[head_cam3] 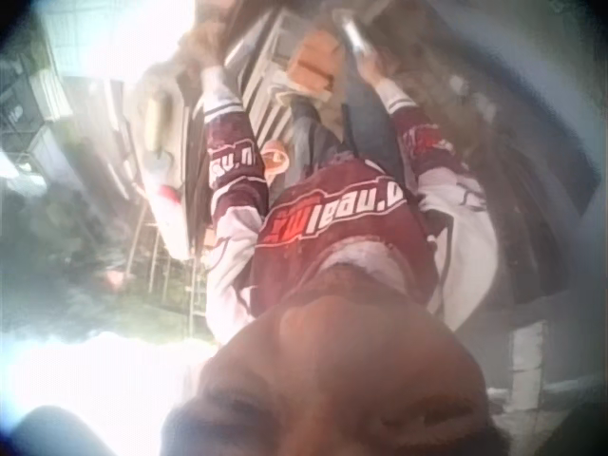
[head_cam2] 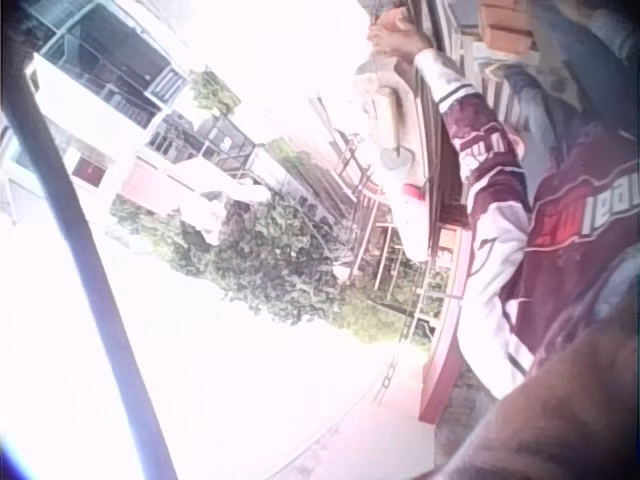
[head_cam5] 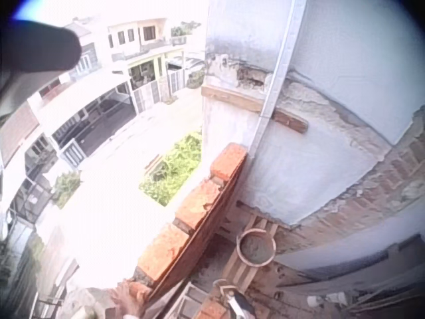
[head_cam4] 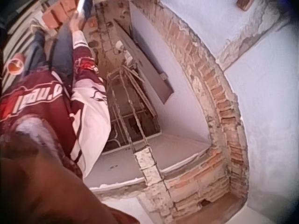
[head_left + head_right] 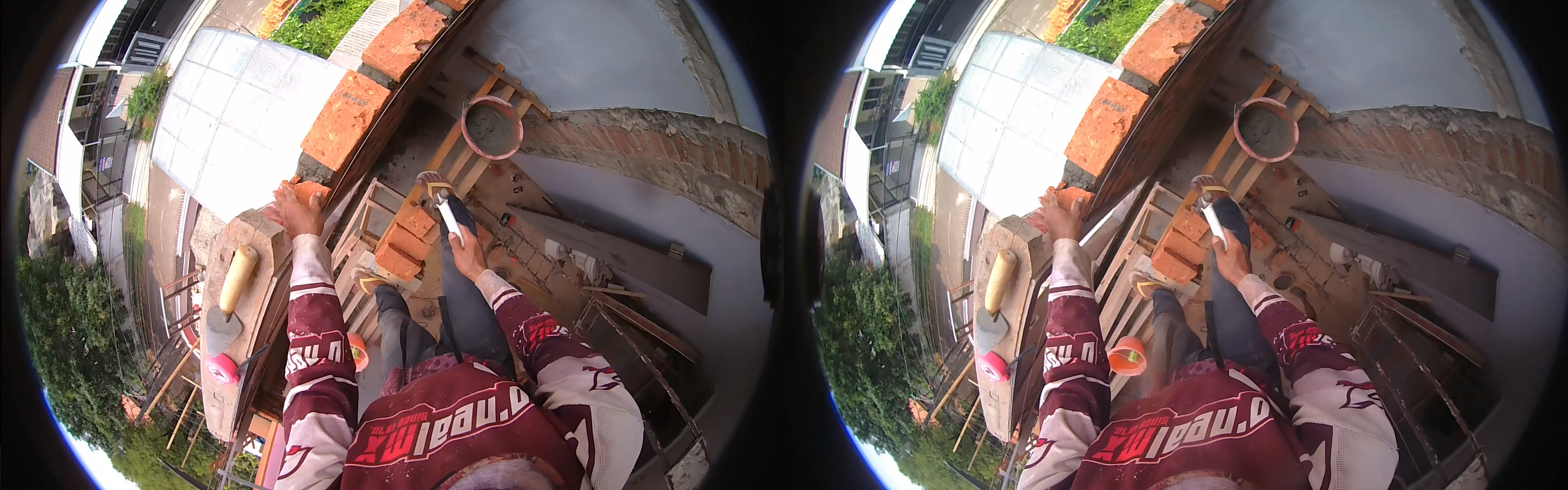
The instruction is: The person scoops mortar from a bucket with a trowel and spreads it along a brick wall. They place bricks onto the mortar, tap them into position, and scrape excess mortar from the joints.
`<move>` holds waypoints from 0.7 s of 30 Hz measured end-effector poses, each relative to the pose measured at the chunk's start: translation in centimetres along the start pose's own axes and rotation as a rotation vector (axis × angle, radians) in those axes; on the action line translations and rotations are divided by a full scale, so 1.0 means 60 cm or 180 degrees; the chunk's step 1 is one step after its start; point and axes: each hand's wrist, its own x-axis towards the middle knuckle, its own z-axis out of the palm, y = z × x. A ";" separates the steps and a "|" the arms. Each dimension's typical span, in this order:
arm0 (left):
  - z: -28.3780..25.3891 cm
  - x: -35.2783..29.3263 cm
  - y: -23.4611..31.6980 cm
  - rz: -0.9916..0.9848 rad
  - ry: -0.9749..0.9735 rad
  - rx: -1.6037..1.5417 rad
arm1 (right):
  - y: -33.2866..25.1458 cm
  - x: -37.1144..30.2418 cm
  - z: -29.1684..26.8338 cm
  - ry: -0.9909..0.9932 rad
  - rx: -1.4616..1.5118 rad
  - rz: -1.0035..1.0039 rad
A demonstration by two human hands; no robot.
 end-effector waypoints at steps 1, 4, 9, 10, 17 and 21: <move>-0.003 -0.012 0.002 0.0326 0.0216 -0.0164 | 0.029 0.014 -0.015 0.0030 -0.0127 0.0156; -0.002 -0.076 0.003 0.1493 0.0919 -0.0513 | 0.088 0.080 -0.051 0.0063 -0.1193 0.0795; 0.075 -0.288 -0.057 0.1973 -0.0567 -0.0895 | 0.164 0.224 -0.074 -0.0223 -0.1865 0.1407; 0.093 -0.331 -0.084 0.1811 -0.1084 -0.0765 | 0.183 0.258 -0.071 -0.0370 -0.1906 0.1598; 0.173 -0.576 -0.274 -0.1511 -0.3984 0.0511 | 0.255 0.409 -0.013 -0.0709 -0.2424 0.1181; 0.235 -0.609 -0.318 -0.1794 -0.3820 -0.0093 | 0.216 0.386 0.023 -0.1362 -0.2200 0.0864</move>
